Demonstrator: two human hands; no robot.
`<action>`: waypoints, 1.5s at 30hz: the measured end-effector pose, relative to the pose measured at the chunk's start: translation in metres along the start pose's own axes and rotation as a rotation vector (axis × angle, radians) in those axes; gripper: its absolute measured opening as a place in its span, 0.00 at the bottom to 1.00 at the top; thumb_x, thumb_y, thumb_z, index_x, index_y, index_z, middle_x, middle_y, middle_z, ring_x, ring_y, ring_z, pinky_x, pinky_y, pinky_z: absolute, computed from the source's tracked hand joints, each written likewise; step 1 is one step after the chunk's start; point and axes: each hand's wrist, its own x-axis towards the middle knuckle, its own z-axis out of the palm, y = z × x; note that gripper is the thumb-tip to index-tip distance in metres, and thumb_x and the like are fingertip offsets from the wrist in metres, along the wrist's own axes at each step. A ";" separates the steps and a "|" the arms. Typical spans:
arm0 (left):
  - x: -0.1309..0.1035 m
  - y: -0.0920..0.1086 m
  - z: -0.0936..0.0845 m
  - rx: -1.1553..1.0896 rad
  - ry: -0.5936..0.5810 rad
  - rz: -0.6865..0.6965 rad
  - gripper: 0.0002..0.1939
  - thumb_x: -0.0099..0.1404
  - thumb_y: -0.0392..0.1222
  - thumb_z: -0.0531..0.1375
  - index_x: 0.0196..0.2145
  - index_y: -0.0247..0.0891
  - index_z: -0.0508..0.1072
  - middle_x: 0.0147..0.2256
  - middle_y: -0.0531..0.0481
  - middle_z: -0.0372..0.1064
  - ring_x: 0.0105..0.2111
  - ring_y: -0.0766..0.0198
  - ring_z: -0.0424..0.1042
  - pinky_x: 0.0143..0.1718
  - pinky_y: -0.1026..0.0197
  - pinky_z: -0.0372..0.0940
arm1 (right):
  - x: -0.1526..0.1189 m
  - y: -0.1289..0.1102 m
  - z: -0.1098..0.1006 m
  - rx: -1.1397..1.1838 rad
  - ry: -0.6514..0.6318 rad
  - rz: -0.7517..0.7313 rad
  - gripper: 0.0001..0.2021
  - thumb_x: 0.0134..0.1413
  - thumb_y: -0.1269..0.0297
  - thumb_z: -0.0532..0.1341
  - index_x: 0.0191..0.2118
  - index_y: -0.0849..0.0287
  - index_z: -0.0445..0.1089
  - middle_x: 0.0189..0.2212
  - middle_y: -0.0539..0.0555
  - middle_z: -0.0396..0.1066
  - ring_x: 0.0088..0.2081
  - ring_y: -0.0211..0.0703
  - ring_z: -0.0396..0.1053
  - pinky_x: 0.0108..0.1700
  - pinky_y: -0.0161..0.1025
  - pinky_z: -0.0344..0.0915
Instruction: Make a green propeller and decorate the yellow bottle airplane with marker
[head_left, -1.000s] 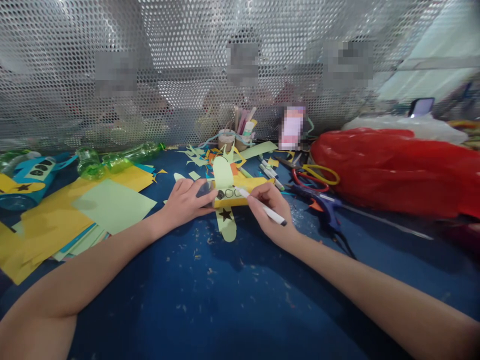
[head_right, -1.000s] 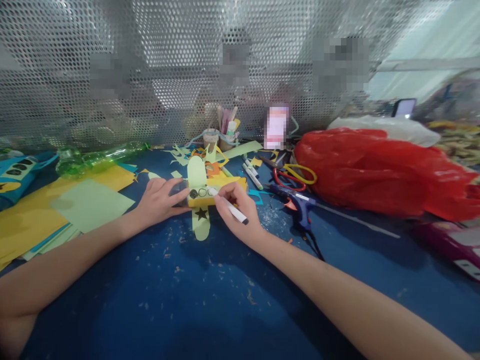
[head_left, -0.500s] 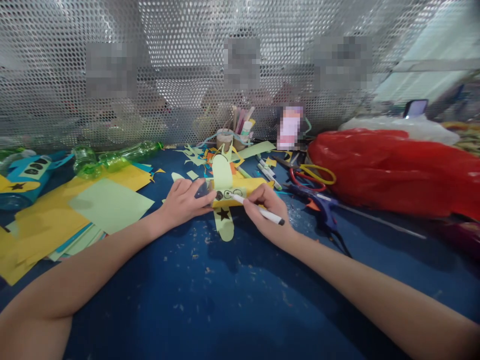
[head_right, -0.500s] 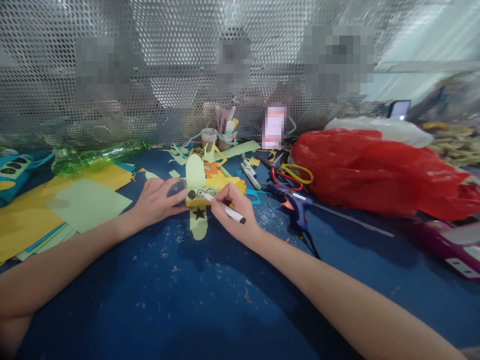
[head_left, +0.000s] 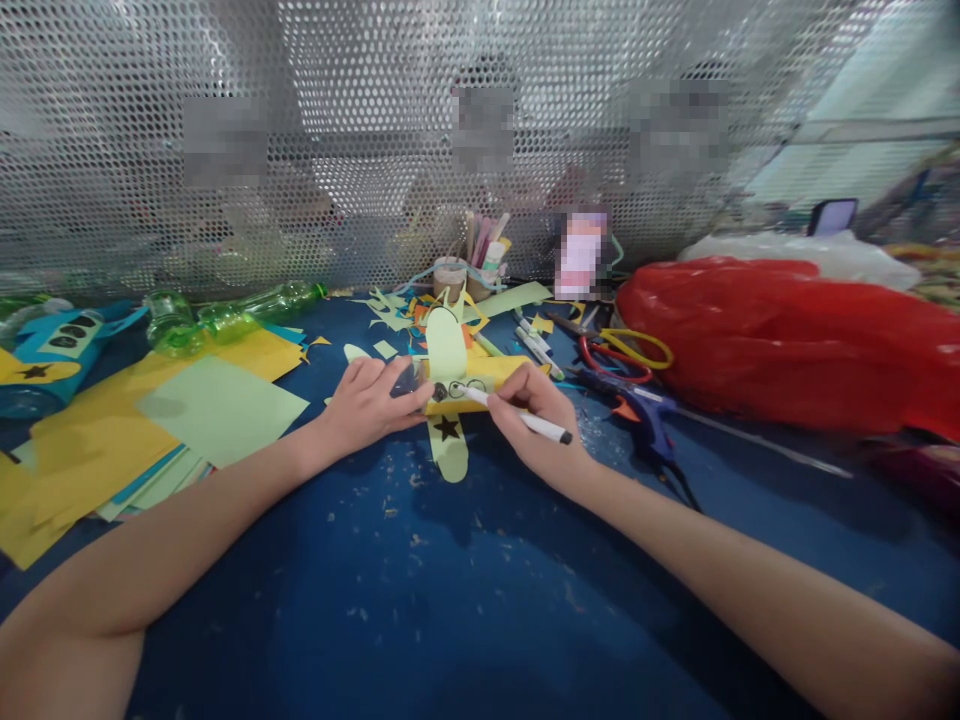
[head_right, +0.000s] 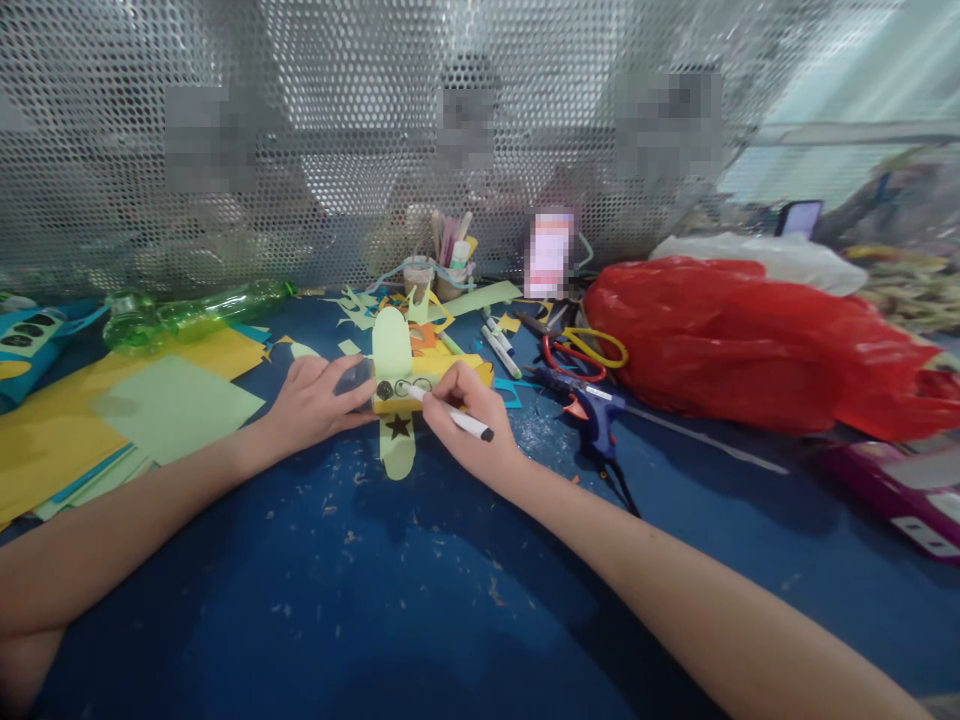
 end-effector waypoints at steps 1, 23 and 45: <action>0.000 0.000 0.000 0.010 0.001 0.005 0.17 0.66 0.57 0.55 0.47 0.49 0.69 0.49 0.42 0.67 0.38 0.55 0.62 0.39 0.55 0.55 | 0.000 -0.001 0.000 0.011 -0.007 0.002 0.10 0.54 0.70 0.59 0.27 0.54 0.56 0.19 0.43 0.56 0.19 0.33 0.53 0.20 0.35 0.51; 0.001 0.000 -0.002 0.037 -0.007 0.015 0.17 0.66 0.58 0.54 0.47 0.49 0.70 0.48 0.42 0.68 0.37 0.55 0.62 0.38 0.55 0.56 | 0.003 -0.002 0.001 0.079 -0.020 0.047 0.10 0.55 0.69 0.58 0.27 0.53 0.55 0.18 0.43 0.55 0.18 0.33 0.51 0.20 0.36 0.48; 0.002 0.000 -0.002 0.060 0.019 0.022 0.17 0.66 0.59 0.54 0.45 0.48 0.70 0.47 0.43 0.69 0.37 0.56 0.62 0.37 0.56 0.55 | 0.004 -0.006 0.000 0.054 -0.022 0.007 0.10 0.51 0.71 0.58 0.26 0.54 0.55 0.17 0.42 0.55 0.17 0.32 0.50 0.19 0.34 0.47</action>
